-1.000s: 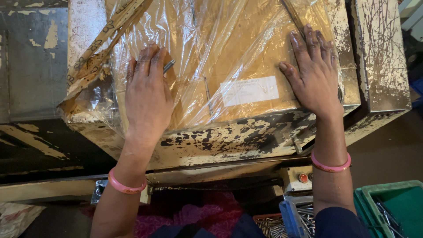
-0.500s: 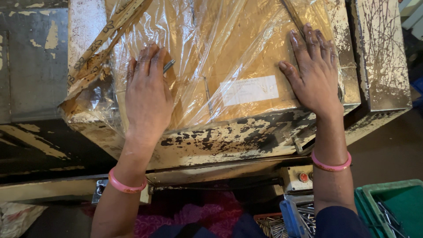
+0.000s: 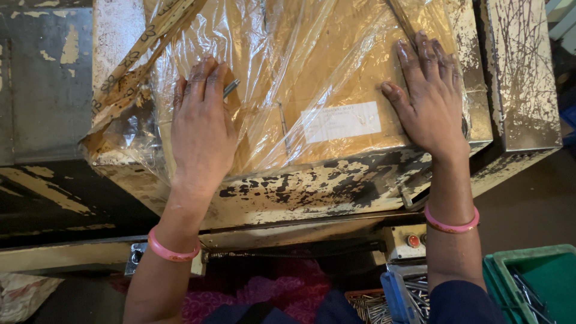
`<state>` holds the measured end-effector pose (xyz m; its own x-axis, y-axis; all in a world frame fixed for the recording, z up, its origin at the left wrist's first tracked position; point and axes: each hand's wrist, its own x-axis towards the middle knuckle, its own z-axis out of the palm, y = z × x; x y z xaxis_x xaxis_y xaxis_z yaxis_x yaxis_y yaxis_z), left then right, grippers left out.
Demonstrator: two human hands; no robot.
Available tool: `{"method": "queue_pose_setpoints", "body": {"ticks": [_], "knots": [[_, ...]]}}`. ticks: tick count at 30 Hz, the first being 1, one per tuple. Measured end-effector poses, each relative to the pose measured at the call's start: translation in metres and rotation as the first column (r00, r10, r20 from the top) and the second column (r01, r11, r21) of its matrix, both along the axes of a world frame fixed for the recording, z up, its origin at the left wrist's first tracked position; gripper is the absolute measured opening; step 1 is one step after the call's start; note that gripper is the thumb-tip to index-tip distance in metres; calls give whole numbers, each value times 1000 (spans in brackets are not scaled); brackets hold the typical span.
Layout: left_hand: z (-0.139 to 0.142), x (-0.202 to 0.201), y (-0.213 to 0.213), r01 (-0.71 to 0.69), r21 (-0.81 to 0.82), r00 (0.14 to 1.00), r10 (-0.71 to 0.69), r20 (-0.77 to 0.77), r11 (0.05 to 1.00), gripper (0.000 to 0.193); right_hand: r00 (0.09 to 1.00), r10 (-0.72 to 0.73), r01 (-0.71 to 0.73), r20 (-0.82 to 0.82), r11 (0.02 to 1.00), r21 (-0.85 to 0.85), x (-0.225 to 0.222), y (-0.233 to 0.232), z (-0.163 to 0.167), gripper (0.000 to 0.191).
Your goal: The person repeatedly staples a plastic-wrapped cardboard box using a manual stapling machine. They place the box on the machine, insert a staple, press a button to drive it, and then remove the box to repeat the process.
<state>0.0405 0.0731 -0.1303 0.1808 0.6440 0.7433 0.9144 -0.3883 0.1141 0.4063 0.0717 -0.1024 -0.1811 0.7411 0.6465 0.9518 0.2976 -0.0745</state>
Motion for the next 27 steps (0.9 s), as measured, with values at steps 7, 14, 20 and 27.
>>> {"method": "queue_pose_setpoints", "body": {"ticks": [7, 14, 20, 27], "knots": [[5, 2, -8, 15, 15, 1000, -15, 5, 1000, 57, 1000, 5, -5, -11, 1000, 8, 1, -2, -2, 70], [1, 3, -2, -6, 7, 999, 6, -33, 1000, 61, 1000, 7, -7, -16, 1000, -3, 4, 1, -4, 70], [1, 3, 1, 21, 43, 999, -20, -27, 999, 61, 999, 15, -16, 34, 999, 37, 7, 3, -4, 67], [-1, -1, -9, 36, -18, 999, -36, -32, 999, 39, 1000, 0, 0, 25, 1000, 8, 9, -8, -8, 66]]}}
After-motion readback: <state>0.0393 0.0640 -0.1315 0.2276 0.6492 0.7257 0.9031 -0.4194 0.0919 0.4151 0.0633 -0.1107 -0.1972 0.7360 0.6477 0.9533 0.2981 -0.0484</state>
